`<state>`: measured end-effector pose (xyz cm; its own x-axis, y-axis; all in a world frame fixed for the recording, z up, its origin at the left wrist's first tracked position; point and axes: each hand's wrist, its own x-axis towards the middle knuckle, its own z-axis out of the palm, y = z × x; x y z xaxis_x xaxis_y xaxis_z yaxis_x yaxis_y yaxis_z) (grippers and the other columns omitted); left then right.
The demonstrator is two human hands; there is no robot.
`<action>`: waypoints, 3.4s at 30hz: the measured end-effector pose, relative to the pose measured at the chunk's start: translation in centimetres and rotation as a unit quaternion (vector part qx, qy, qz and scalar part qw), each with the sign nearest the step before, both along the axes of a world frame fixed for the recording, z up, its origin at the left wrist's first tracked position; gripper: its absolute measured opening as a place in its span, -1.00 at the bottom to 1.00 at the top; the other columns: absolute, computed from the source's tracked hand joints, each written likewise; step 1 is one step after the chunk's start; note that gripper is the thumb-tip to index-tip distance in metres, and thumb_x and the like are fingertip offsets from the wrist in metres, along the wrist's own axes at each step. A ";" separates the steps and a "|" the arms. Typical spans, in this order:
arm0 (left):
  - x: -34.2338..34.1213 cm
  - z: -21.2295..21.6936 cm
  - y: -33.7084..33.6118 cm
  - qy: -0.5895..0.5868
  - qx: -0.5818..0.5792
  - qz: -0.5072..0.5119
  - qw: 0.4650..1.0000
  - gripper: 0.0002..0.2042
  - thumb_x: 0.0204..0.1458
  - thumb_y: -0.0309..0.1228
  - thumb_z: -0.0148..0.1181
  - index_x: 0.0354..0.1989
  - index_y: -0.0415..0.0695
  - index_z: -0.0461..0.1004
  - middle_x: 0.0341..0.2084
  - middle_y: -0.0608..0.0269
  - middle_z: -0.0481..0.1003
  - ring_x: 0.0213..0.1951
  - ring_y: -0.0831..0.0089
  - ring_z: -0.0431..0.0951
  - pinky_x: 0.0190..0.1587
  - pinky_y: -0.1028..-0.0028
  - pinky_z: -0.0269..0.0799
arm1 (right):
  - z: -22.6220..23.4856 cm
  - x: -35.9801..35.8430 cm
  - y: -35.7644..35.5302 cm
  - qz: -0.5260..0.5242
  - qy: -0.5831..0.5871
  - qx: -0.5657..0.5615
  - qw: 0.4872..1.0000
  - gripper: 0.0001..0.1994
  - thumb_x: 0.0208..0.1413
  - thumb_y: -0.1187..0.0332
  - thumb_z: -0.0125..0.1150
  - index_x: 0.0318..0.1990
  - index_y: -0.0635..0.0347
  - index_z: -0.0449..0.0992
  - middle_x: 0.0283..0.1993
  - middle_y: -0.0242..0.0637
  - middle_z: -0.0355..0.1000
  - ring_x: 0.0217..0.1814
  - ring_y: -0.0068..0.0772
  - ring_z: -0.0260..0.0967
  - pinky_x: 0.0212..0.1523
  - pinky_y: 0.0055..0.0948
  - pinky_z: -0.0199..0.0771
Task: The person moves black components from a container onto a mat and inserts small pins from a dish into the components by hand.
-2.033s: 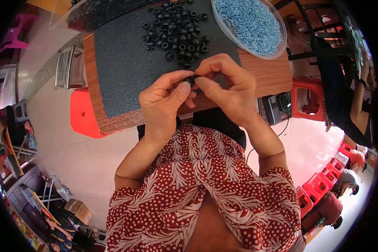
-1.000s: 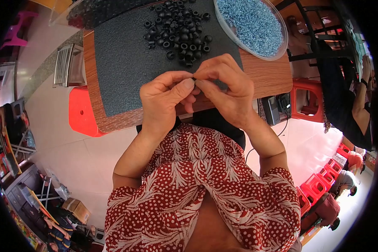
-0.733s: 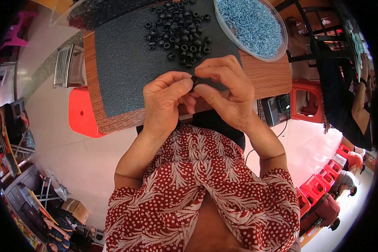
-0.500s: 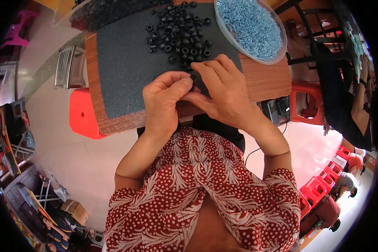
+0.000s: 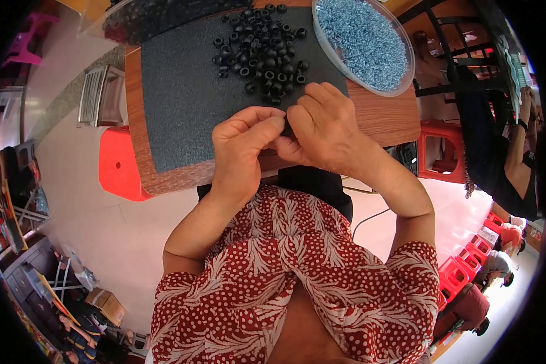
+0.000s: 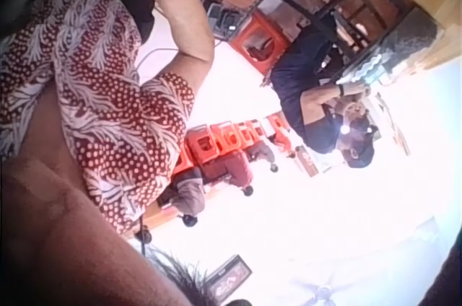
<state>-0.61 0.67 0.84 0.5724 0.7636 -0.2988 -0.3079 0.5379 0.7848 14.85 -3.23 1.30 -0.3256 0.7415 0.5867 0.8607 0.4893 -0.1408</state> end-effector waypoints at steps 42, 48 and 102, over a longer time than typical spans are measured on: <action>-1.3 -0.5 10.3 0.353 0.577 0.092 0.730 -0.80 -0.16 -0.48 0.28 -0.33 -0.22 0.50 -0.49 0.15 0.47 -0.45 0.30 0.48 -0.38 0.44 0.39 | 12.2 17.0 16.8 -0.329 -0.017 -0.002 0.944 -0.61 -0.08 0.19 0.21 -0.25 0.40 0.44 -0.23 0.15 0.43 -0.16 0.14 0.38 -0.16 -0.17 0.39; 1.2 -0.6 11.0 0.416 0.719 0.049 0.555 -0.80 -0.28 -0.51 0.32 -0.44 -0.20 0.47 -0.54 0.20 0.45 -0.42 0.24 0.46 -0.37 0.36 0.37 | 12.0 15.6 17.0 -0.310 0.054 0.043 0.948 -0.59 -0.10 0.20 0.20 -0.21 0.43 0.45 -0.37 0.12 0.46 -0.28 0.06 0.44 -0.19 -0.14 0.42; -1.6 -0.8 0.7 -0.027 0.030 -0.056 0.998 -0.82 0.08 -0.51 0.09 -0.17 -0.33 0.41 -0.38 -0.01 0.52 -0.50 0.45 0.50 -0.40 0.48 0.50 | 1.9 8.5 0.7 -0.188 0.147 0.006 0.971 -0.79 -0.25 0.56 0.23 -0.36 0.14 0.55 -0.44 -0.25 0.39 -0.35 -0.18 0.29 -0.34 -0.33 0.31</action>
<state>-2.17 1.35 0.05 0.6690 0.7097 -0.2209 -0.2919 0.5242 0.8000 23.33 -2.51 3.23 0.1494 0.7686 0.6220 0.9021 0.1516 -0.4040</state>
